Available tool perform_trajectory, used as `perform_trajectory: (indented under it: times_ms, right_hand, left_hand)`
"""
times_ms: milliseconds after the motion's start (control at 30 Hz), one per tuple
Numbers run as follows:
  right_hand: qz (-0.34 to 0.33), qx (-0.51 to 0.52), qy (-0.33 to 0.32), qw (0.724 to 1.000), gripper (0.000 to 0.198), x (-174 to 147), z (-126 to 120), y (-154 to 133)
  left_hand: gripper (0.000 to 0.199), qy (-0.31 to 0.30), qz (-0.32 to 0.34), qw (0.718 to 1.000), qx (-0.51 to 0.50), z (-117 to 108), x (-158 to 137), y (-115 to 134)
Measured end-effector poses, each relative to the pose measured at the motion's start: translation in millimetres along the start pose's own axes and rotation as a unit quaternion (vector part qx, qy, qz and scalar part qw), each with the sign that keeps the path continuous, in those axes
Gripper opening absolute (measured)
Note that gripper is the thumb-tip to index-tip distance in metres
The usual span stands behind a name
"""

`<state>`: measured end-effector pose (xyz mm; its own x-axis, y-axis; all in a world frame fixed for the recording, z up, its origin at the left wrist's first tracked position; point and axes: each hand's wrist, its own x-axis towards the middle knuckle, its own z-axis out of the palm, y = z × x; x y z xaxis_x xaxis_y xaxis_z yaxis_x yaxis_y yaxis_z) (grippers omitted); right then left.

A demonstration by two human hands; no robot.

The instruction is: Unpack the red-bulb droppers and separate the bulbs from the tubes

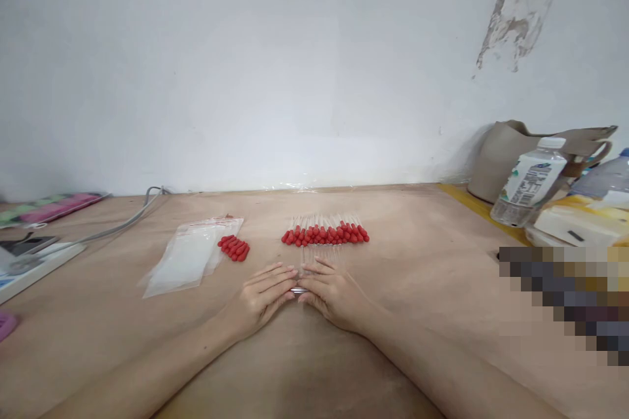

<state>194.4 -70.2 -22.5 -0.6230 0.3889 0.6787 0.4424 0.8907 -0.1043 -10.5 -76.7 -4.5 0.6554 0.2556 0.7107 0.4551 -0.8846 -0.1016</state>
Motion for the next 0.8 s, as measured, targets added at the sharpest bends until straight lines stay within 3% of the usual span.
perform_trajectory:
  times_ms: [167, 367, 800]
  right_hand:
    - [-0.009, 0.036, 0.014, 0.999, 0.02, -1.2, 2.0, -1.9]
    - [-0.032, 0.003, 0.029, 0.999, 0.016, -1.6, -3.9, -6.9]
    - [-0.078, -0.051, 0.06, 0.994, 0.015, -4.7, -10.7, -9.5]
  left_hand:
    - [0.021, -0.03, 0.004, 0.999, -0.009, -0.9, -1.4, -1.0]
    - [0.02, -0.07, -0.014, 0.997, -0.033, -3.6, -2.5, 0.0]
    - [0.019, -0.083, -0.03, 0.994, -0.066, -9.0, -4.2, -0.3]
